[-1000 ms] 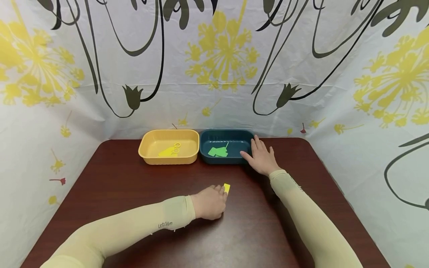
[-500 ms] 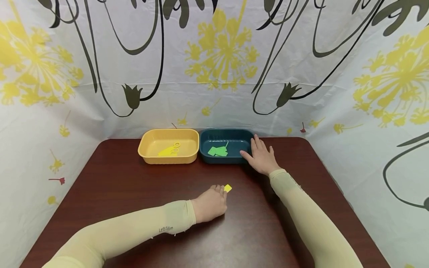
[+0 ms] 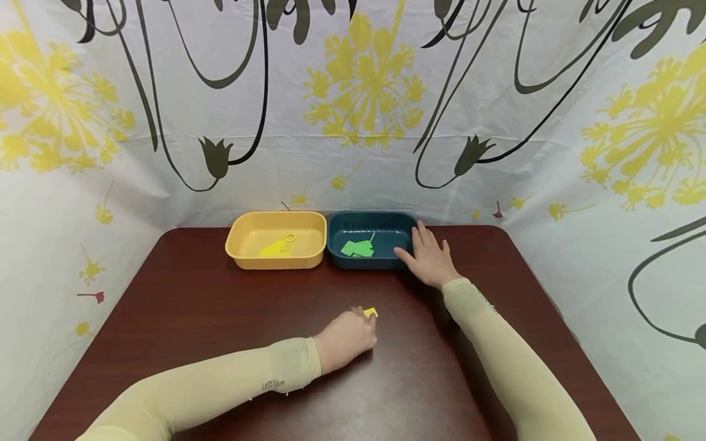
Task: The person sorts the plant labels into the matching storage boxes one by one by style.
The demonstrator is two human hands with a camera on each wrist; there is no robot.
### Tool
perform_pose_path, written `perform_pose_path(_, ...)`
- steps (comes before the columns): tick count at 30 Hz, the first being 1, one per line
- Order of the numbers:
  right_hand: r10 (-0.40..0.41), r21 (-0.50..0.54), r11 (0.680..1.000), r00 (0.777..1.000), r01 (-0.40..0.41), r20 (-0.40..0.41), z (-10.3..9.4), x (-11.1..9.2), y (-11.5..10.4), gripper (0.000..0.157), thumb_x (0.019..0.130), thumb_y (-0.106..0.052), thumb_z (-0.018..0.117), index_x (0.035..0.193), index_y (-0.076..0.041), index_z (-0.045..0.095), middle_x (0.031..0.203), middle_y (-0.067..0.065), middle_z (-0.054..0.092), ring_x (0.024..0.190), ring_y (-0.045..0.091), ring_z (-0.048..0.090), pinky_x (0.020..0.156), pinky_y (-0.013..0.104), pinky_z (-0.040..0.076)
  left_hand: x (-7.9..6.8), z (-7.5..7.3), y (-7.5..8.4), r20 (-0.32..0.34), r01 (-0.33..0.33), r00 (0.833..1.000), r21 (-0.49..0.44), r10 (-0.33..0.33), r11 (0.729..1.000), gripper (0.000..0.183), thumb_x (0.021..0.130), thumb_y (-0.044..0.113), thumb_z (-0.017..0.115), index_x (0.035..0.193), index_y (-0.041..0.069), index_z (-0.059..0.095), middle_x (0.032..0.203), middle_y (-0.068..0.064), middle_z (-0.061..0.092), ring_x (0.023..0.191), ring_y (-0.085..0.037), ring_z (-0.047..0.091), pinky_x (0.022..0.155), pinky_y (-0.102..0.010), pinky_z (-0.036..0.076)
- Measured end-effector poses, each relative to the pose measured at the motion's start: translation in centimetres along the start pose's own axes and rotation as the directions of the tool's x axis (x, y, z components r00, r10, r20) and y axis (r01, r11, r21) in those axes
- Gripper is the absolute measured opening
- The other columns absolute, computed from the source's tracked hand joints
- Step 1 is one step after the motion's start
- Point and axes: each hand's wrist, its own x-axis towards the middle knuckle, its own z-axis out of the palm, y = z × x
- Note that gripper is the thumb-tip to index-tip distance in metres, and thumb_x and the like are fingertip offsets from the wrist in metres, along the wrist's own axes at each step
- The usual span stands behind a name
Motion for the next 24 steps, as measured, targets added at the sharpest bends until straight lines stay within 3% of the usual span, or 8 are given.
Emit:
perform_pose_path(4, -0.005, -0.002, 1.000, 1.000, 0.005, 0.003, -0.1, 0.0, 0.0, 0.098, 0.097, -0.076, 0.029, 0.161, -0.004, 0.011, 0.168, 0.013, -0.001, 0.153, 0.038, 0.006, 0.112, 0.072, 0.004, 0.1, 0.0, -0.2, -0.031, 0.037, 0.999, -0.108, -0.040, 0.994, 0.024, 0.090, 0.011, 0.071, 0.094, 0.033, 0.081, 0.091, 0.009, 0.074, 0.065, -0.011, 0.064, 0.065, -0.029, 0.056)
perform_pose_path(7, -0.012, -0.002, 1.000, 1.000, 0.012, -0.003, -0.2, 0.1, 0.0, 0.097, 0.097, -0.074, 0.030, 0.161, -0.003, 0.011, 0.168, 0.014, -0.001, 0.152, 0.039, 0.007, 0.112, 0.072, 0.004, 0.3, 0.1, -0.7, -0.055, 0.072, 0.995, -0.221, -0.086, 0.973, 0.023, 0.087, 0.012, 0.074, 0.083, 0.034, 0.078, 0.075, 0.010, 0.070, 0.062, -0.010, 0.061, 0.055, -0.027, 0.052)
perform_pose_path(10, -0.017, -0.003, 1.000, 1.000, 0.017, -0.003, -0.3, 0.1, 0.0, 0.097, 0.098, -0.073, 0.030, 0.161, -0.002, 0.011, 0.168, 0.015, -0.002, 0.152, 0.041, 0.008, 0.111, 0.073, 0.003, 0.5, 0.2, -1.1, -0.065, 0.112, 0.988, -0.300, -0.138, 0.947, 0.023, 0.086, 0.010, 0.074, 0.080, 0.033, 0.077, 0.071, 0.010, 0.067, 0.058, -0.010, 0.059, 0.050, -0.028, 0.049)
perform_pose_path(13, -0.014, -0.004, 1.000, 1.000, 0.014, -0.005, -0.3, 0.1, 0.0, 0.097, 0.097, -0.074, 0.029, 0.161, -0.002, 0.012, 0.168, 0.014, -0.001, 0.152, 0.040, 0.008, 0.111, 0.072, 0.003, 0.7, 0.4, -1.0, -0.054, 0.133, 0.986, -0.322, -0.159, 0.937, 0.025, 0.086, 0.008, 0.073, 0.079, 0.032, 0.076, 0.070, 0.008, 0.065, 0.056, -0.012, 0.058, 0.048, -0.029, 0.048)
perform_pose_path(17, -0.014, -0.001, 1.000, 1.000, 0.014, -0.003, -0.2, 0.1, 0.0, 0.098, 0.097, -0.074, 0.029, 0.161, -0.002, 0.012, 0.168, 0.015, -0.001, 0.152, 0.040, 0.007, 0.111, 0.073, 0.003, 0.7, 0.3, -0.9, -0.035, 0.117, 0.990, -0.310, -0.135, 0.943, 0.025, 0.087, 0.010, 0.074, 0.080, 0.034, 0.076, 0.070, 0.008, 0.065, 0.057, -0.012, 0.058, 0.049, -0.029, 0.049)
perform_pose_path(24, -0.014, 0.010, 1.000, 1.000, 0.014, 0.001, -0.1, 0.0, 0.1, 0.097, 0.098, -0.074, 0.031, 0.161, -0.002, 0.012, 0.168, 0.014, -0.002, 0.152, 0.039, 0.006, 0.111, 0.073, 0.002, 0.8, 0.3, -1.0, -0.063, 0.132, 0.985, -0.329, -0.161, 0.935, 0.027, 0.085, 0.008, 0.074, 0.075, 0.033, 0.075, 0.062, 0.011, 0.063, 0.052, -0.009, 0.055, 0.047, -0.029, 0.049)
